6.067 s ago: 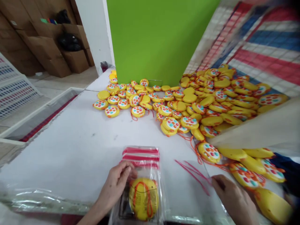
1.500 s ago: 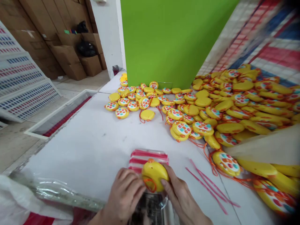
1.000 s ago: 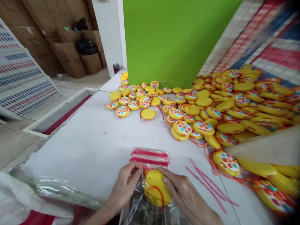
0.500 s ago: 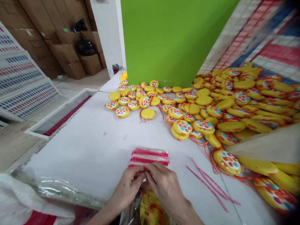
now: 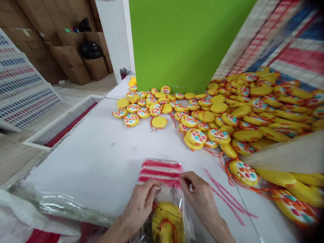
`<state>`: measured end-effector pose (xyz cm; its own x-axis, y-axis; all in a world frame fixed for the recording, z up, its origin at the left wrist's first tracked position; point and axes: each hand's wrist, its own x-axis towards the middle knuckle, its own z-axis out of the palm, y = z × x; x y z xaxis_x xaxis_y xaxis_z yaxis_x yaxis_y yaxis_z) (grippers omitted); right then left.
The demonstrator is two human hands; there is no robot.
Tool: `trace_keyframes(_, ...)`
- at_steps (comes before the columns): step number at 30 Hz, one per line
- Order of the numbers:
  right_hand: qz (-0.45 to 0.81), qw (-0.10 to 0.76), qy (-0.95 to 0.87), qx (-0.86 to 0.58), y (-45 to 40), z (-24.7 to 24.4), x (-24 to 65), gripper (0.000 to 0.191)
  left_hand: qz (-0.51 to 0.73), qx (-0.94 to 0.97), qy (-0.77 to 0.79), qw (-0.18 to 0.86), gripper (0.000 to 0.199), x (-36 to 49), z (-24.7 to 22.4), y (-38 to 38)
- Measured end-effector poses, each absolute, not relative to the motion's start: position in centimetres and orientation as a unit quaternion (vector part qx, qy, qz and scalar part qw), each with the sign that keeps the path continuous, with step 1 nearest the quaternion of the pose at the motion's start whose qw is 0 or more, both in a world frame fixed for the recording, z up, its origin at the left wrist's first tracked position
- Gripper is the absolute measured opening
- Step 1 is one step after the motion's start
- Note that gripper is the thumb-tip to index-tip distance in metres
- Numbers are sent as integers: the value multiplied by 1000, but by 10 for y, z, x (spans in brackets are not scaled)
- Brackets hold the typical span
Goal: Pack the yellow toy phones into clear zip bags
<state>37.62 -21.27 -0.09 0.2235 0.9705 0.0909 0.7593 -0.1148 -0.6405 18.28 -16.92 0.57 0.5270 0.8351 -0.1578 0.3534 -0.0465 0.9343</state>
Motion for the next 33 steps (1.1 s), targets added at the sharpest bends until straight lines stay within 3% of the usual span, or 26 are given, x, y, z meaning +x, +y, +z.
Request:
trace_keyframes(3, 114, 225, -484, -838, -243, -15, 442, 25, 241, 629, 447, 588, 23, 177, -2, -165)
trace_keyframes(7, 88, 57, -379, -919, -287, -14, 512, 31, 250, 576, 455, 631, 22, 171, -11, -161)
trace_keyframes(9, 83, 37, -386, -918, -298, -6, 516, 35, 254, 556, 455, 647, 22, 169, -14, -160)
trace_keyframes(12, 79, 139, -438, -885, -292, 5, 485, 36, 252, 533, 455, 667, 21, 166, -19, -160)
trace_keyframes(15, 211, 248, -494, -806, -264, 10, 435, 25, 257, 522, 455, 674, 19, 164, -21, -160)
trace_keyframes(18, 369, 285, -521, -715, -234, 6, 399, 19, 268, 516, 449, 679, 19, 165, -20, -160)
trace_keyframes(22, 466, 345, -472, -664, -213, -9, 386, 14, 274, 505, 441, 690, 19, 166, -18, -161)
trace_keyframes(33, 461, 340, -473, -669, -214, -15, 386, 6, 265, 516, 444, 683, 21, 164, -17, -160)
